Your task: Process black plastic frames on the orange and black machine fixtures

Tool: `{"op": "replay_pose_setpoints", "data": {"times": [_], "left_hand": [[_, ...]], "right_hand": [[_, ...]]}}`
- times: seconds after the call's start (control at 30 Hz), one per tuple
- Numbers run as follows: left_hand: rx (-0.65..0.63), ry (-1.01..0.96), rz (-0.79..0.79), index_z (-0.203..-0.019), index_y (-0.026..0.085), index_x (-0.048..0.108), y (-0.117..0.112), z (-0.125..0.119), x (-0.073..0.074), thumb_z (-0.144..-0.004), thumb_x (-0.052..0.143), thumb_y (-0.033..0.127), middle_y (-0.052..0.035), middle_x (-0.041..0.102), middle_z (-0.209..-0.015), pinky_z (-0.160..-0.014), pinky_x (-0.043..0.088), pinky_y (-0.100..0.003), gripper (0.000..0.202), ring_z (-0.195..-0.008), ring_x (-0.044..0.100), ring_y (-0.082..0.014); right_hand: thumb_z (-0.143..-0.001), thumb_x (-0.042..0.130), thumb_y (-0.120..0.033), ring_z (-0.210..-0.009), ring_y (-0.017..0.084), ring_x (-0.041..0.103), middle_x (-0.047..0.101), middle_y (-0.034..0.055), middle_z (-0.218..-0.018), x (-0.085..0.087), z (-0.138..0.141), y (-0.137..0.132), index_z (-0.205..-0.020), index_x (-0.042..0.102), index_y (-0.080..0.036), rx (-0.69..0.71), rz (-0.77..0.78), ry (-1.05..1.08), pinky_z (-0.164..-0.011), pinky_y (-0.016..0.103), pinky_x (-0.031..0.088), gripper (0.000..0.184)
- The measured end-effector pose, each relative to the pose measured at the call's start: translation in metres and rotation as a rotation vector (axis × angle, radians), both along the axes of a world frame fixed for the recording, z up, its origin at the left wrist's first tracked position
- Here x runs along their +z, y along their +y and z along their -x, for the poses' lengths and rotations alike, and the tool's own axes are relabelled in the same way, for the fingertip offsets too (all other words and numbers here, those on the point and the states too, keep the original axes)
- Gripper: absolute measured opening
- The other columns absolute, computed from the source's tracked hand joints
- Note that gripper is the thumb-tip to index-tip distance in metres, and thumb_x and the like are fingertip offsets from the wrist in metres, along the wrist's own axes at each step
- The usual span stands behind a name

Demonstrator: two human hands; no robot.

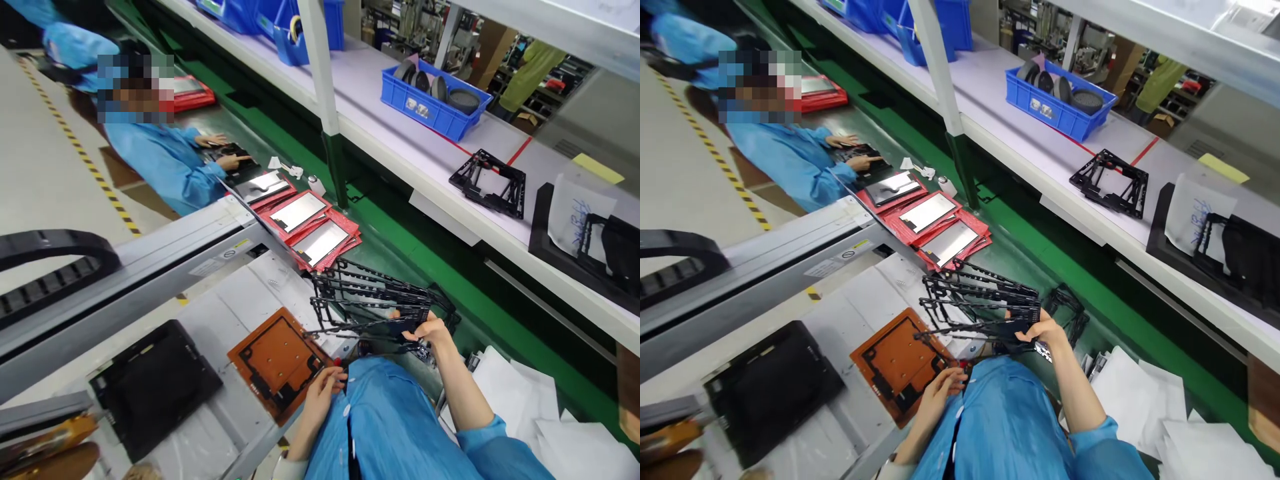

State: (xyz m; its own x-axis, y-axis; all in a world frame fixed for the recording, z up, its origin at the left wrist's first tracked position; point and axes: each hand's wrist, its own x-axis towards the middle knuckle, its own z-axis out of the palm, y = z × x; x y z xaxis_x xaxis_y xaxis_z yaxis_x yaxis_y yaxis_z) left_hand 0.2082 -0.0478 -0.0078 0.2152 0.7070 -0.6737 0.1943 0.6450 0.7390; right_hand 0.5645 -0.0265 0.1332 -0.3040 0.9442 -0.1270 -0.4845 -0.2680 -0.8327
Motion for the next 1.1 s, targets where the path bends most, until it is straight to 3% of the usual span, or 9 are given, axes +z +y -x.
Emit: {"op": "replay_pose_setpoints", "data": {"times": [0.1,0.23,0.33,0.5,0.6,0.73,0.97,1.1], "left_hand": [[0.012,0.0,-0.02,-0.098,0.02,0.074,-0.005,-0.001,0.001,-0.067,0.072,0.078,-0.0136,0.084,-0.094,-0.08,0.06,-0.043,0.065,-0.082,0.077,-0.029],[0.076,0.008,-0.045,-0.099,0.02,0.074,-0.018,-0.003,0.008,-0.072,0.07,0.077,-0.0127,0.083,-0.094,-0.081,0.06,-0.042,0.064,-0.081,0.076,-0.027],[0.138,0.013,-0.037,-0.097,0.02,0.073,-0.03,-0.007,0.014,-0.073,0.07,0.076,-0.0124,0.083,-0.092,-0.082,0.06,-0.042,0.061,-0.081,0.076,-0.0261],[0.264,0.024,-0.038,-0.096,0.021,0.073,-0.046,-0.008,0.022,-0.075,0.068,0.074,-0.0116,0.082,-0.09,-0.082,0.059,-0.042,0.057,-0.081,0.075,-0.0257],[0.325,0.022,-0.031,-0.097,0.023,0.073,-0.057,-0.001,0.025,-0.078,0.069,0.07,-0.0115,0.083,-0.092,-0.083,0.06,-0.042,0.051,-0.082,0.076,-0.0258],[0.427,0.028,-0.005,-0.097,0.023,0.073,-0.077,0.01,0.021,-0.08,0.069,0.07,-0.0129,0.083,-0.094,-0.082,0.059,-0.042,0.05,-0.083,0.075,-0.0259],[0.554,0.008,0.054,-0.102,0.019,0.071,-0.105,0.016,0.005,-0.08,0.065,0.072,-0.0139,0.082,-0.097,-0.082,0.058,-0.041,0.058,-0.082,0.074,-0.024],[0.591,-0.014,0.076,-0.105,0.021,0.07,-0.117,0.026,-0.002,-0.084,0.063,0.068,-0.0118,0.081,-0.099,-0.084,0.058,-0.04,0.053,-0.082,0.073,-0.0232]], "right_hand": [[-0.065,0.071,-0.028,-0.057,0.014,0.047,0.064,-0.0016,-0.08,0.006,-0.005,0.011,-0.112,0.059,-0.021,-0.032,-0.049,-0.241,-0.057,0.028,0.034,0.049],[-0.07,0.066,-0.022,-0.073,0.018,0.05,0.059,-0.0021,-0.082,-0.002,0.002,0.054,-0.098,0.057,-0.023,-0.041,-0.263,-0.876,-0.072,0.032,0.041,0.029],[-0.072,0.063,-0.02,-0.084,0.023,0.053,0.061,0.0019,-0.087,-0.035,0.017,0.095,-0.096,0.056,-0.023,0.025,-0.391,-1.347,-0.086,0.037,0.043,0.025],[-0.083,0.064,-0.022,-0.099,0.027,0.057,0.067,0.0138,-0.114,-0.122,0.037,0.131,-0.116,0.061,-0.016,0.226,-0.412,-1.812,-0.106,0.042,0.038,0.034],[-0.086,0.068,-0.022,-0.102,0.026,0.056,0.064,0.017,-0.124,-0.165,0.04,0.133,-0.121,0.061,-0.013,0.312,-0.419,-1.936,-0.105,0.041,0.037,0.036],[-0.084,0.069,-0.011,-0.111,0.028,0.057,0.062,0.0205,-0.128,-0.198,0.041,0.129,-0.128,0.058,-0.009,0.379,-0.41,-1.976,-0.107,0.043,0.036,0.046],[-0.089,0.071,-0.018,-0.123,0.033,0.057,0.062,0.0224,-0.133,-0.22,0.034,0.123,-0.145,0.05,-0.006,0.452,-0.423,-1.99,-0.111,0.045,0.038,0.062],[-0.092,0.067,-0.023,-0.134,0.038,0.052,0.06,0.0258,-0.14,-0.217,0.028,0.114,-0.154,0.045,-0.005,0.352,-0.458,-1.985,-0.117,0.05,0.037,0.069]]}}
